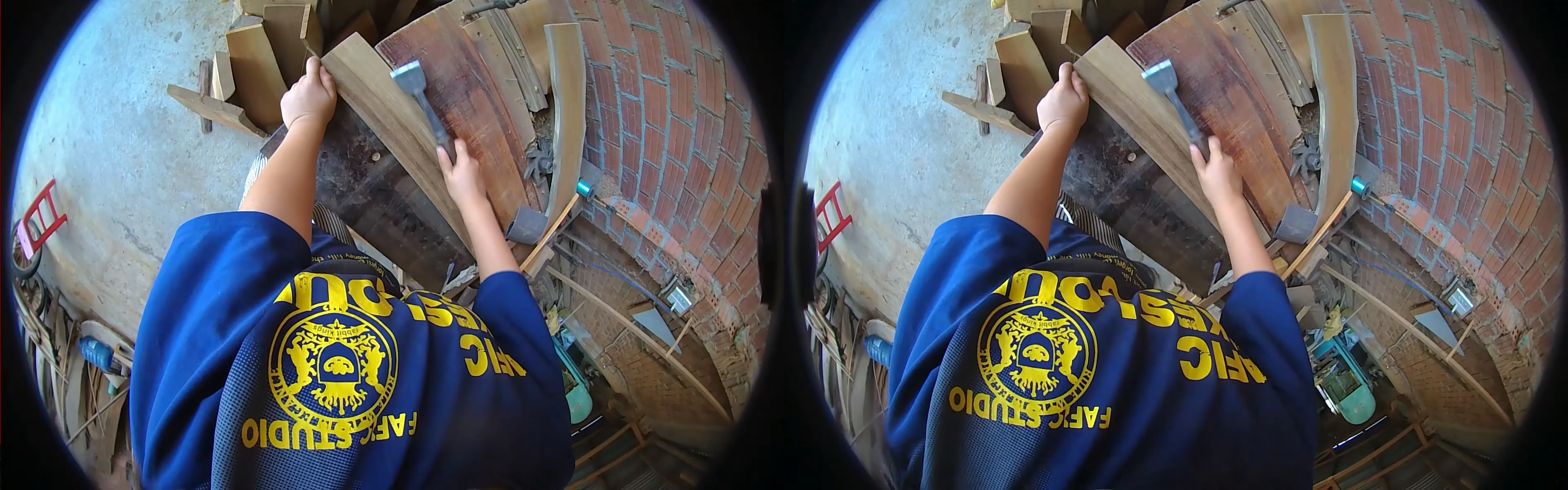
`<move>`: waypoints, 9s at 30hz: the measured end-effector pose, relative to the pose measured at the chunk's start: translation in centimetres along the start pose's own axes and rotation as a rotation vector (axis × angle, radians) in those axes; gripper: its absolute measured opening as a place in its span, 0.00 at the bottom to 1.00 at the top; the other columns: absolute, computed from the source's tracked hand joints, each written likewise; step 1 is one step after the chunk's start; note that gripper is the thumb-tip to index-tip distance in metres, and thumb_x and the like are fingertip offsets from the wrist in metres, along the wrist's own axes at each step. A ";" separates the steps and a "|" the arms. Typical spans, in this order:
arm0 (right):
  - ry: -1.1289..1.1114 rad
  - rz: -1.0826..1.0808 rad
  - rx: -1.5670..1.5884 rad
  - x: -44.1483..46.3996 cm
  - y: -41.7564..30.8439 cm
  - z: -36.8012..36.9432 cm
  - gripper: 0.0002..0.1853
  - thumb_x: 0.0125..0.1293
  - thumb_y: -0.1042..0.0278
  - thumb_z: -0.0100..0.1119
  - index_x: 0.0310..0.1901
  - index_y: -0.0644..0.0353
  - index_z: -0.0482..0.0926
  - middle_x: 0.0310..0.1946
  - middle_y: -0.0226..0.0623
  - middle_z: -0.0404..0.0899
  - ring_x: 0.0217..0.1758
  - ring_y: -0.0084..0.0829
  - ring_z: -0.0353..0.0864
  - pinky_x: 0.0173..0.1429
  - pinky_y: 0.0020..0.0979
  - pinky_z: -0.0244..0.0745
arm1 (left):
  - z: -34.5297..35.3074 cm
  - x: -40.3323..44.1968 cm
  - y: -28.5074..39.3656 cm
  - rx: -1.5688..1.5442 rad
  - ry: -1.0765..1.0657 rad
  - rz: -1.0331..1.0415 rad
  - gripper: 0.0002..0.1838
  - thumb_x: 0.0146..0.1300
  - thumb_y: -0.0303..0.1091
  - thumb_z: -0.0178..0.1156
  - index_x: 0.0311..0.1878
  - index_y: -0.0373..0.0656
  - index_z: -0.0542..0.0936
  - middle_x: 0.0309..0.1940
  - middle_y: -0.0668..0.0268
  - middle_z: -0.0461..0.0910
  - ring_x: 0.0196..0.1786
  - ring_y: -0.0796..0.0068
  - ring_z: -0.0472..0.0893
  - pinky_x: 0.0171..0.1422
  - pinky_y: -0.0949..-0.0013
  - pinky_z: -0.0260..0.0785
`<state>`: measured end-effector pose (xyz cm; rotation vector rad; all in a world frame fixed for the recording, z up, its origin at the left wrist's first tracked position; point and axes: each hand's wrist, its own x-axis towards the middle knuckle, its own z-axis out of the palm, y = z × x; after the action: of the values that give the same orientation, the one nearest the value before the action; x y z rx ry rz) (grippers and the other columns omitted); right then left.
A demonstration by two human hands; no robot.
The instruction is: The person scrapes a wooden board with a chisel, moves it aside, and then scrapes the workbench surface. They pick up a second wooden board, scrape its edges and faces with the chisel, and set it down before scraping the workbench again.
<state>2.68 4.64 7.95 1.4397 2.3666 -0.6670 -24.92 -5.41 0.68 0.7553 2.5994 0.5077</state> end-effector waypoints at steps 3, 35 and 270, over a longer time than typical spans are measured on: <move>0.038 -0.054 -0.002 2.4 -3.9 -1.2 0.25 0.66 0.42 0.48 0.50 0.58 0.68 0.30 0.60 0.79 0.36 0.60 0.80 0.38 0.53 0.74 | 0.3 0.0 -0.1 -0.006 0.015 0.009 0.16 0.69 0.46 0.38 0.52 0.50 0.67 0.32 0.55 0.83 0.34 0.52 0.83 0.36 0.50 0.74; -0.041 0.063 -0.054 -0.3 -3.2 -2.0 0.27 0.66 0.42 0.48 0.54 0.59 0.67 0.31 0.59 0.80 0.38 0.60 0.80 0.40 0.52 0.75 | 0.2 0.1 -0.1 -0.008 0.009 0.002 0.14 0.69 0.46 0.38 0.50 0.51 0.67 0.30 0.57 0.83 0.34 0.53 0.83 0.37 0.50 0.74; 0.111 0.835 0.730 -22.1 -9.2 10.8 0.27 0.69 0.45 0.46 0.43 0.70 0.73 0.33 0.58 0.77 0.38 0.54 0.78 0.44 0.44 0.70 | 2.3 -3.8 4.8 0.159 -0.044 0.934 0.34 0.60 0.51 0.48 0.71 0.60 0.60 0.73 0.50 0.50 0.76 0.53 0.46 0.75 0.39 0.32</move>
<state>4.72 -21.35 11.34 2.5541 1.3416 -1.2483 -18.81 -3.25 1.76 2.0073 2.1204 0.5089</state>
